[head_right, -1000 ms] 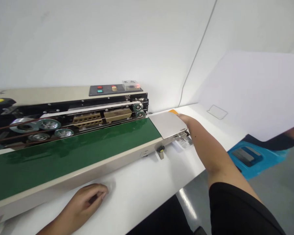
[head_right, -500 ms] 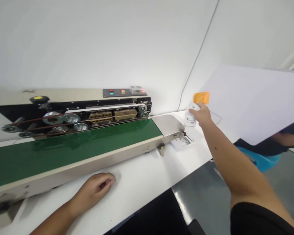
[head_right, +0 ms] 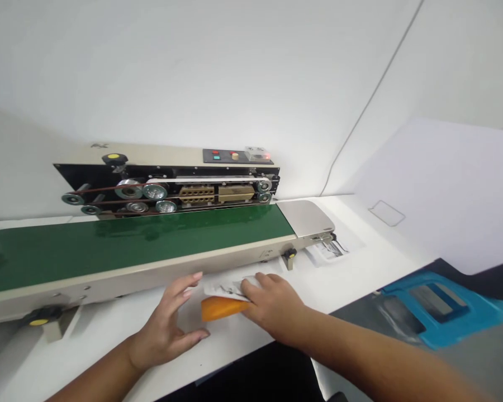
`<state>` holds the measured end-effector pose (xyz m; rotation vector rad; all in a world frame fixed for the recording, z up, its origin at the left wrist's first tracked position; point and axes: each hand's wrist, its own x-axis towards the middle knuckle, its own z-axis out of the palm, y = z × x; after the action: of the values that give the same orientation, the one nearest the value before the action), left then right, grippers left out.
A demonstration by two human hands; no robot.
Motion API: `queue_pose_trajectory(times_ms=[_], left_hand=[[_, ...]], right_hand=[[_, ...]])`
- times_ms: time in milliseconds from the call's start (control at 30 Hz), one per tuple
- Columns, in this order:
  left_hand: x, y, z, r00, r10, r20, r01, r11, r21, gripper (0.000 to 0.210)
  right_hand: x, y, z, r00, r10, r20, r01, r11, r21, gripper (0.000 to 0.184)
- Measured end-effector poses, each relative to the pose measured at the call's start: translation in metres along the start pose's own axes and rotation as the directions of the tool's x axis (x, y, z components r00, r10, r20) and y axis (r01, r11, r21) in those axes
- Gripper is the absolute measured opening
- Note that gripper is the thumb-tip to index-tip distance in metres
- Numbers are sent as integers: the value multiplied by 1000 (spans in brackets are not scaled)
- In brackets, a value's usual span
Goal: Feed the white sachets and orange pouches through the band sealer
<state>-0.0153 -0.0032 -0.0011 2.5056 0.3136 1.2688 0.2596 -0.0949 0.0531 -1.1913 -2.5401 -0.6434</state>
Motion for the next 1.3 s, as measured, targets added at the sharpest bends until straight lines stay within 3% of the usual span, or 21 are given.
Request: queue_pose_trajectory(times_ms=[133, 233, 333, 500, 600, 700, 800, 933, 1033, 1100, 1200, 1300], left_hand=[[10, -4, 2, 977, 23, 210, -27, 1000, 15, 45], [13, -10, 3, 983, 3, 185, -8, 1000, 23, 35], [12, -14, 5, 990, 26, 140, -29, 999, 15, 31], [13, -11, 6, 994, 40, 100, -49, 995, 86, 26], [14, -8, 4, 998, 6, 64, -13, 994, 108, 24], [12, -6, 2, 998, -37, 54, 33, 997, 74, 28], [9, -5, 2, 998, -57, 41, 54, 996, 71, 30], [6, -3, 3, 997, -79, 8, 77, 992, 99, 37], [5, 0, 4, 997, -75, 13, 73, 994, 86, 36], [6, 2, 4, 997, -77, 25, 75, 994, 77, 27], [7, 5, 4, 993, -105, 62, 101, 993, 55, 14], [8, 9, 4, 980, -186, 72, 186, 983, 9, 9]], right_hand=[[7, -16, 57, 998, 16, -53, -15, 1000, 6, 10], [1, -24, 89, 985, 72, -155, -64, 996, 59, 13], [-7, -27, 106, 982, 129, -135, -110, 985, 136, 16], [-9, -26, 103, 960, 270, 74, -280, 929, 241, 21], [-8, -26, 96, 945, 303, 122, -326, 896, 303, 26], [-9, -26, 91, 950, 307, 58, -307, 883, 355, 22], [-11, -26, 88, 961, 264, -87, -206, 888, 411, 15], [-12, -24, 85, 916, 329, -228, -180, 849, 497, 20], [-11, -22, 81, 876, 427, -224, -241, 791, 562, 50], [-7, -24, 77, 900, 386, -201, -207, 785, 584, 64], [2, -33, 75, 936, 310, -168, -146, 776, 614, 55], [9, -45, 78, 887, 447, -117, -241, 663, 709, 38]])
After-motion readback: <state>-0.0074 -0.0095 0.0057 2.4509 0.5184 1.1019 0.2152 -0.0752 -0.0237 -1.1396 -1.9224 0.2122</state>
